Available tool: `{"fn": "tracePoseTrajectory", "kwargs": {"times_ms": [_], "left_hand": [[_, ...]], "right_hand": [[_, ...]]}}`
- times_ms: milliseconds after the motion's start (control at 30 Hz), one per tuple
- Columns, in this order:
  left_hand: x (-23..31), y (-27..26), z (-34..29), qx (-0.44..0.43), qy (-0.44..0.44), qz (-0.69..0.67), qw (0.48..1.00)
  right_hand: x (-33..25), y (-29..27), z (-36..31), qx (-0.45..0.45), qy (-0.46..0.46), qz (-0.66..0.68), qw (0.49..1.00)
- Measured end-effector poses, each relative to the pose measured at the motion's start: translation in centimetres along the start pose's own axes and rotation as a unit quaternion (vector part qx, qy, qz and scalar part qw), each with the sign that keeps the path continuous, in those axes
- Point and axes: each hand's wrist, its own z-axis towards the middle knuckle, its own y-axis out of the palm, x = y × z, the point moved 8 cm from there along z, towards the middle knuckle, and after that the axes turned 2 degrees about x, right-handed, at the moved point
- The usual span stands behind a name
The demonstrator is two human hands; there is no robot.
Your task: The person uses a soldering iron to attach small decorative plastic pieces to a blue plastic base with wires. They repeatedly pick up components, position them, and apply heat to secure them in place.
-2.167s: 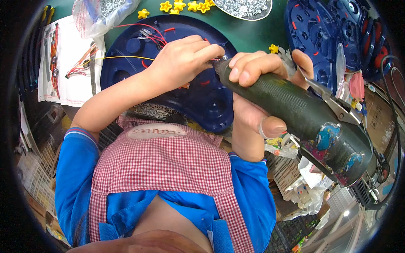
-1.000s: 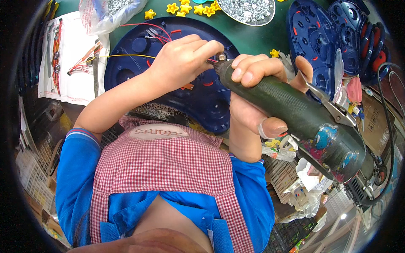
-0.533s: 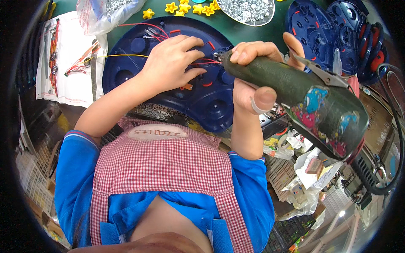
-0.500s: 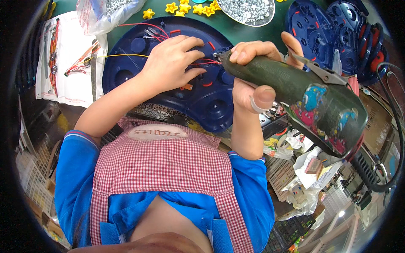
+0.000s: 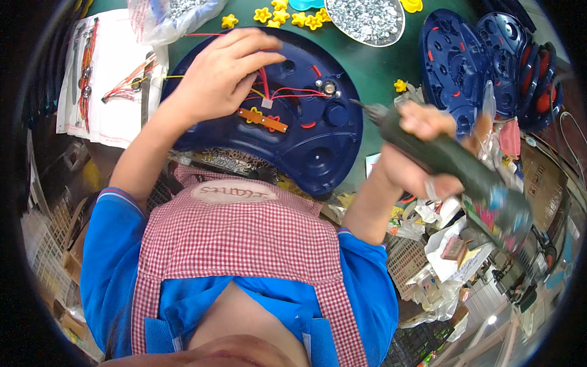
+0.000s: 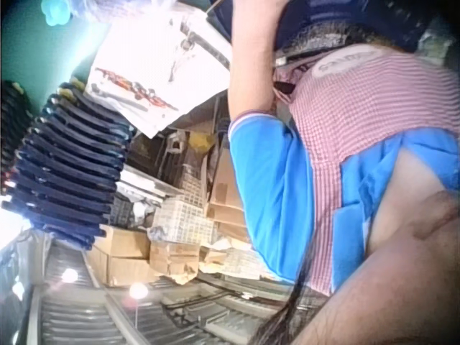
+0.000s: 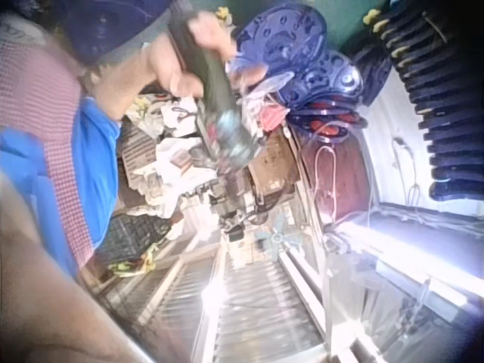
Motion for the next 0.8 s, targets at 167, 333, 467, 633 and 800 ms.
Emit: {"fn": "tracePoseTrajectory", "kwargs": {"times_ms": [167,333,467,633,800], "left_hand": [[0.1,-1.3,0.0,-0.015,0.095,0.164,0.982],[-0.4,-3.3,-2.1,-0.150,-0.091,0.032,0.984],[-1.0,-2.9,-3.7,-0.131,-0.091,-0.013,0.987],[-0.7,-0.6,-4.6,-0.056,-0.275,-0.660,0.697],[1.8,1.5,-3.3,-0.015,-0.204,-0.408,0.890]], "right_hand": [[-2.5,-6.8,-3.3,0.207,0.024,-0.262,0.942],[-9.5,-2.3,-5.7,0.200,-0.243,-0.584,0.748],[-2.0,6.3,-5.3,-0.130,-0.060,-0.523,0.841],[8.3,10.3,-8.1,-0.127,0.281,-0.276,0.910],[7.0,11.2,-5.7,-0.148,0.124,-0.407,0.893]]}}
